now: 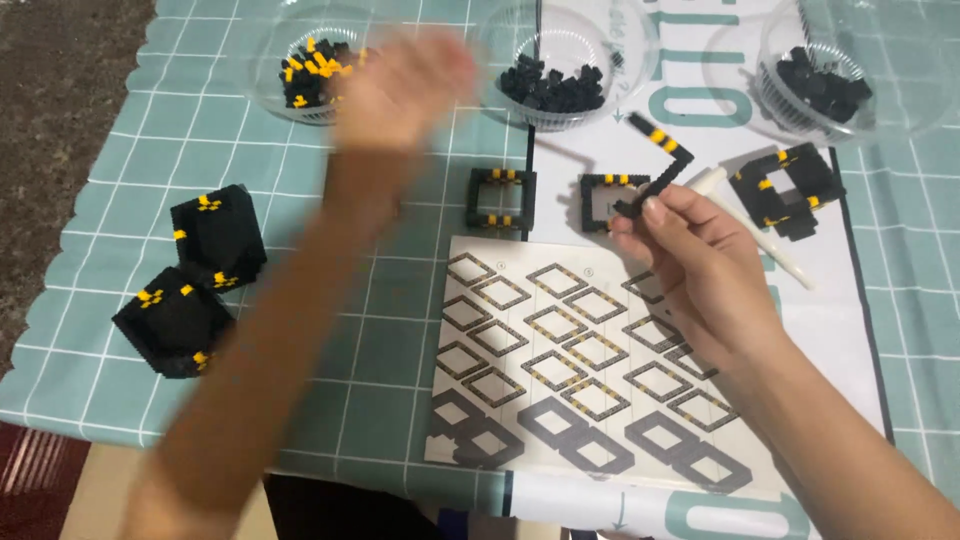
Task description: Assembling a patterned frame by snapping small interlocking plastic blocks together on a table.
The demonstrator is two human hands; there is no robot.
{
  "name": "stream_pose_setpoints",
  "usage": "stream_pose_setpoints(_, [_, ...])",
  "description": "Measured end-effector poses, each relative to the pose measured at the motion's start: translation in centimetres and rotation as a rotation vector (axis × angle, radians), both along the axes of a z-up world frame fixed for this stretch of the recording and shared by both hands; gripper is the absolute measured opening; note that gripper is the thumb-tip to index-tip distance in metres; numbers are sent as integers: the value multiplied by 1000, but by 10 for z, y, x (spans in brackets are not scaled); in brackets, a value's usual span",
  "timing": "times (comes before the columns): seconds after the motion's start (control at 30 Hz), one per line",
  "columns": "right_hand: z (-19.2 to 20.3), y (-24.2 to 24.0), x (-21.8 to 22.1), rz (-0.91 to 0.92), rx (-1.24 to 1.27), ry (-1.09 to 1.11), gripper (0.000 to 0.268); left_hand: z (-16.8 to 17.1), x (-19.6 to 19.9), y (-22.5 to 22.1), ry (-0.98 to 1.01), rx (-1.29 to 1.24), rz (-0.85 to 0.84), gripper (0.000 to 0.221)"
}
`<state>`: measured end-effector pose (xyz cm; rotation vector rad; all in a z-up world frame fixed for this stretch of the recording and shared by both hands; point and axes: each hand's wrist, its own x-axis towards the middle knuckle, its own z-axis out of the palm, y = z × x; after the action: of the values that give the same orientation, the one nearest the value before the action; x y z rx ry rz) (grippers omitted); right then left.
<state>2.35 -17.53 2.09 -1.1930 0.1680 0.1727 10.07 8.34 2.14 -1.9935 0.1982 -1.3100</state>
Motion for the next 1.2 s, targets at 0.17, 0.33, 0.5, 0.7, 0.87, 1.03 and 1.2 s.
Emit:
stream_pose_setpoints(0.17, [8,3,-1,138,38,12,10,10,92,116,497,-691,-442,12])
stream_pose_setpoints(0.33, [-1,-1,5,108,70,-16,3,18,111,163,820,-974,-613,15])
stream_pose_setpoints(0.5, [-2,1,5,127,-66,40,17,27,79,145,1060,-961,-237,29])
stream_pose_setpoints(0.7, [-6,4,5,80,-83,126,10,11,81,132,1115,-1127,-436,50])
stream_pose_setpoints(0.87, [-17,-2,9,59,-89,137,5,19,78,111,1153,-1117,-243,31])
stream_pose_setpoints(1.03, [-12,-1,8,79,-71,109,5,1,93,118,1140,-1064,-250,32])
stream_pose_setpoints(1.2, [-7,3,7,86,-78,104,6,-8,100,121,1116,-1010,-275,32])
